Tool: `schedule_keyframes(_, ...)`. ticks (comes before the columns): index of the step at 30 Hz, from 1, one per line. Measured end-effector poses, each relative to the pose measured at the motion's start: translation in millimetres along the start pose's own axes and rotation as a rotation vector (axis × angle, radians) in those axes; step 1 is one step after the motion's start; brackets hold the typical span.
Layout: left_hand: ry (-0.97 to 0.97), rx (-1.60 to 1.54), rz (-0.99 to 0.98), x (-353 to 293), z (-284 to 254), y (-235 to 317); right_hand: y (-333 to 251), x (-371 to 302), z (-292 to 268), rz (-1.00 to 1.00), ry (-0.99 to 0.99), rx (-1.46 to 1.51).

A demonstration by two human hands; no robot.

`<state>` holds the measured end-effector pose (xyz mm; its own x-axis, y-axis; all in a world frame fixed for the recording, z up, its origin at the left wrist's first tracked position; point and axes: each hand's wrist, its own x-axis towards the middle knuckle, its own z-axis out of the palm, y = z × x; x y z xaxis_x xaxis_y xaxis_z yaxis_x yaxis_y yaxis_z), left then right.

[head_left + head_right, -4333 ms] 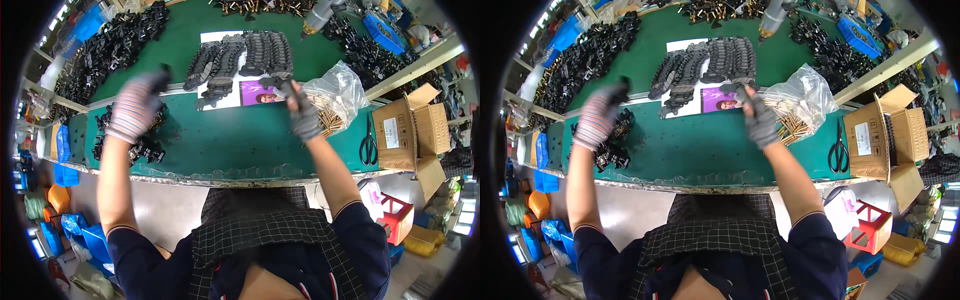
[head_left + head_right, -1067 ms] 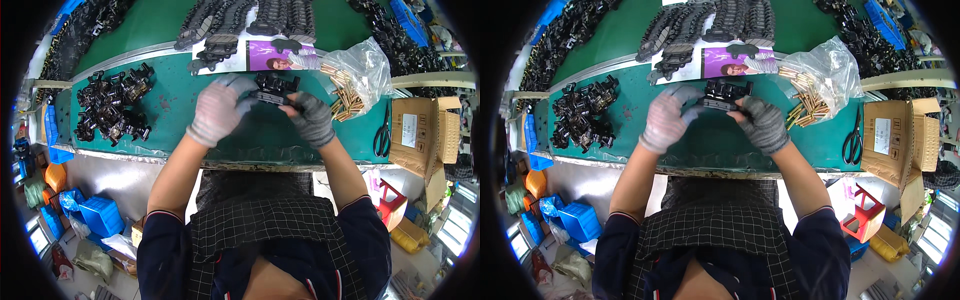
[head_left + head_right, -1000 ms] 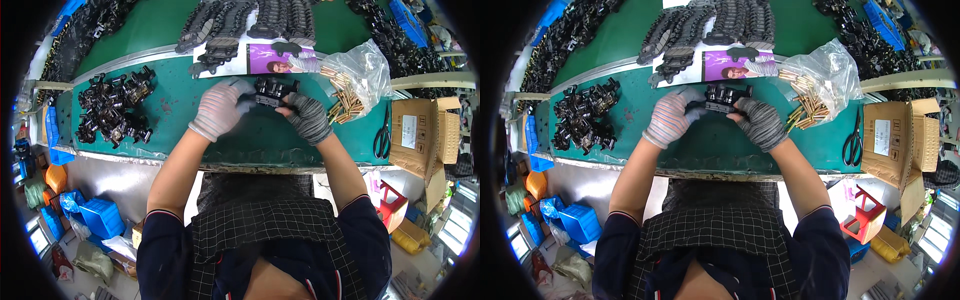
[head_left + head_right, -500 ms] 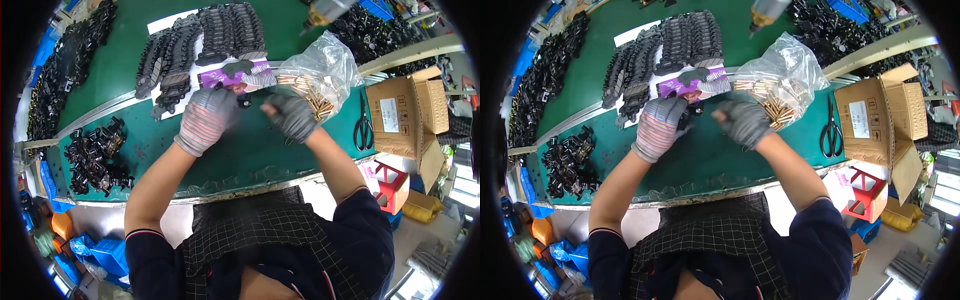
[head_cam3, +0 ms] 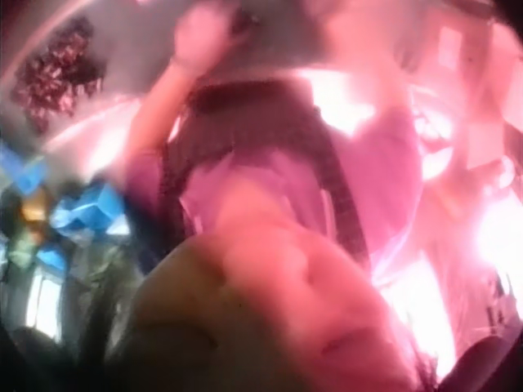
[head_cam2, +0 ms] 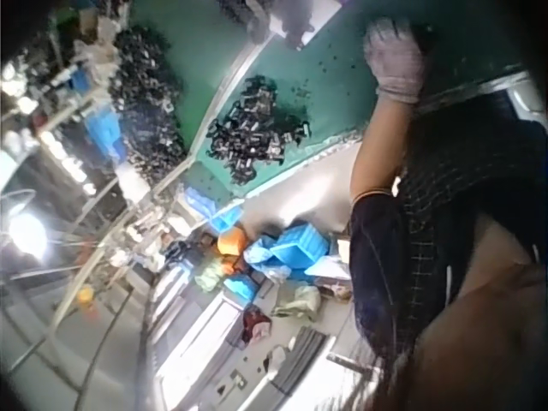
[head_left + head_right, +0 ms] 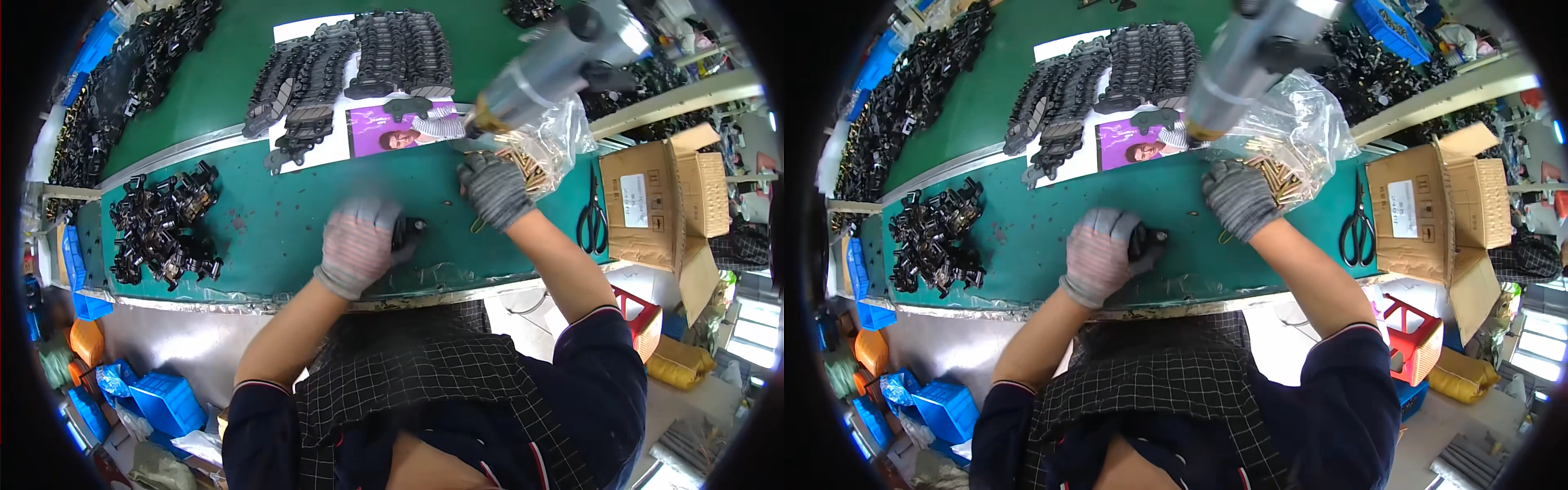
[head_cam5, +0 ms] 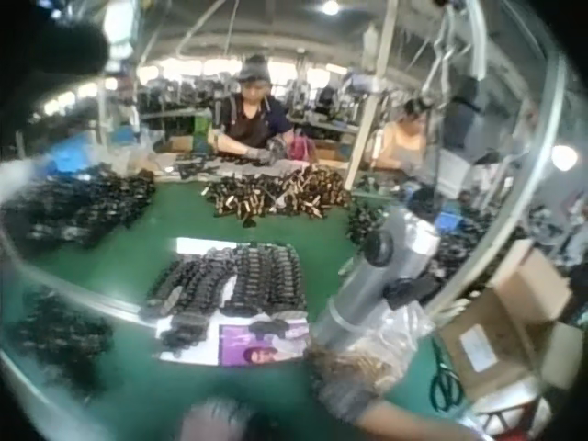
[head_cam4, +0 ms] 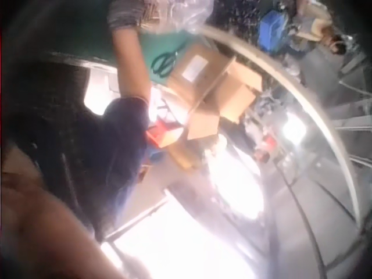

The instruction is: Assembling small metal components into black plastic housings using a pneumatic screwdriver at a workstation.

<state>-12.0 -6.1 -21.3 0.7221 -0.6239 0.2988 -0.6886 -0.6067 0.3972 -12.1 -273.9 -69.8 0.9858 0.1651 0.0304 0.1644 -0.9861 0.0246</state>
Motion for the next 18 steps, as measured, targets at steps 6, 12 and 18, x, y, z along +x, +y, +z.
schedule_keyframes(6, 0.046, -0.032, -0.094, 14.2, -7.5, -14.9, -13.3, 13.1, -38.1, -0.153, -0.087, -0.205)
schedule_keyframes(12, 0.214, -1.254, -0.658, -8.7, 1.0, -14.1, -59.2, -4.1, -77.6, -0.06, 0.414, 0.746)
schedule_keyframes(18, 0.062, -2.068, -0.942, -2.5, -0.2, -11.6, -99.8, -1.4, -80.2, -0.122, 0.509, 1.126)
